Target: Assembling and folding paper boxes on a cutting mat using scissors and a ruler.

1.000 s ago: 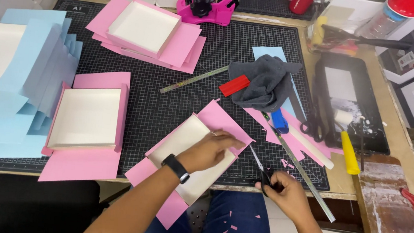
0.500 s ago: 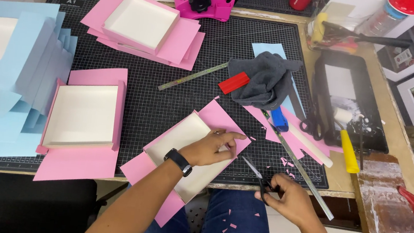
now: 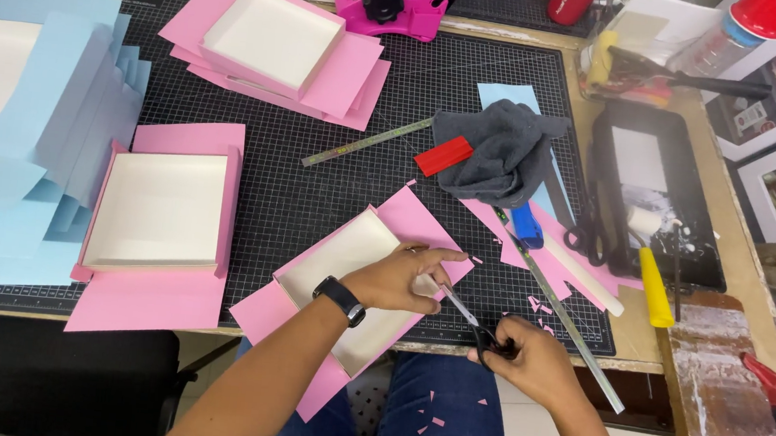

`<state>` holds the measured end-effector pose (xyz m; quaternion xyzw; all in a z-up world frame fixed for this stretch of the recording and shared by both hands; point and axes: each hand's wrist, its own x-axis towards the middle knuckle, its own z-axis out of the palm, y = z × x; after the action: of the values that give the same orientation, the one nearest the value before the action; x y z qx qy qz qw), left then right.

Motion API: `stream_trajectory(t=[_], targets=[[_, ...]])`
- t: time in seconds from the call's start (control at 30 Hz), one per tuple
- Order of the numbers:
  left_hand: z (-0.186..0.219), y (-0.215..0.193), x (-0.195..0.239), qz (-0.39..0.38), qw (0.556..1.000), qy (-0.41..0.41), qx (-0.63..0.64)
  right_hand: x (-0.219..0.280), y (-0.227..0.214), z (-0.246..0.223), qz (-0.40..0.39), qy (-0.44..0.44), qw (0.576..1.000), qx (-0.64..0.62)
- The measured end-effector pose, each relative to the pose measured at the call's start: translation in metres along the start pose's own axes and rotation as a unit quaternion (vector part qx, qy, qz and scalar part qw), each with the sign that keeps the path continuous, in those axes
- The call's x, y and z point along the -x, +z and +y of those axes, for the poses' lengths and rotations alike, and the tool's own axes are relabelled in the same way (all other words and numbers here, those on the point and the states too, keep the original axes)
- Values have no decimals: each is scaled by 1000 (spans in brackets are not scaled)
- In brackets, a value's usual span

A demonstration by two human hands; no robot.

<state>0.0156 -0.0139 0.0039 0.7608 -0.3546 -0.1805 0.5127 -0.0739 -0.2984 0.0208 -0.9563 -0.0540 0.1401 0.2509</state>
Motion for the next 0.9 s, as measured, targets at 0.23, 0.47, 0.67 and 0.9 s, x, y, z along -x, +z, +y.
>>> stream_trajectory(t=[0.23,0.47,0.67,0.9], targets=[[1,0,-1,-2,1000,-16,-3,-2,-1,4,-3,-15,1000,-24],[5,-4,-1,-11,1000,-21,6,-5,12,32,5,-38,995,-92],[-46,16,-12,31,995,70,-63,8,44,44,150,-92,959,-225],[-39,15,-16,37,979,62,-189,26,50,11,195,-32,979,-57]])
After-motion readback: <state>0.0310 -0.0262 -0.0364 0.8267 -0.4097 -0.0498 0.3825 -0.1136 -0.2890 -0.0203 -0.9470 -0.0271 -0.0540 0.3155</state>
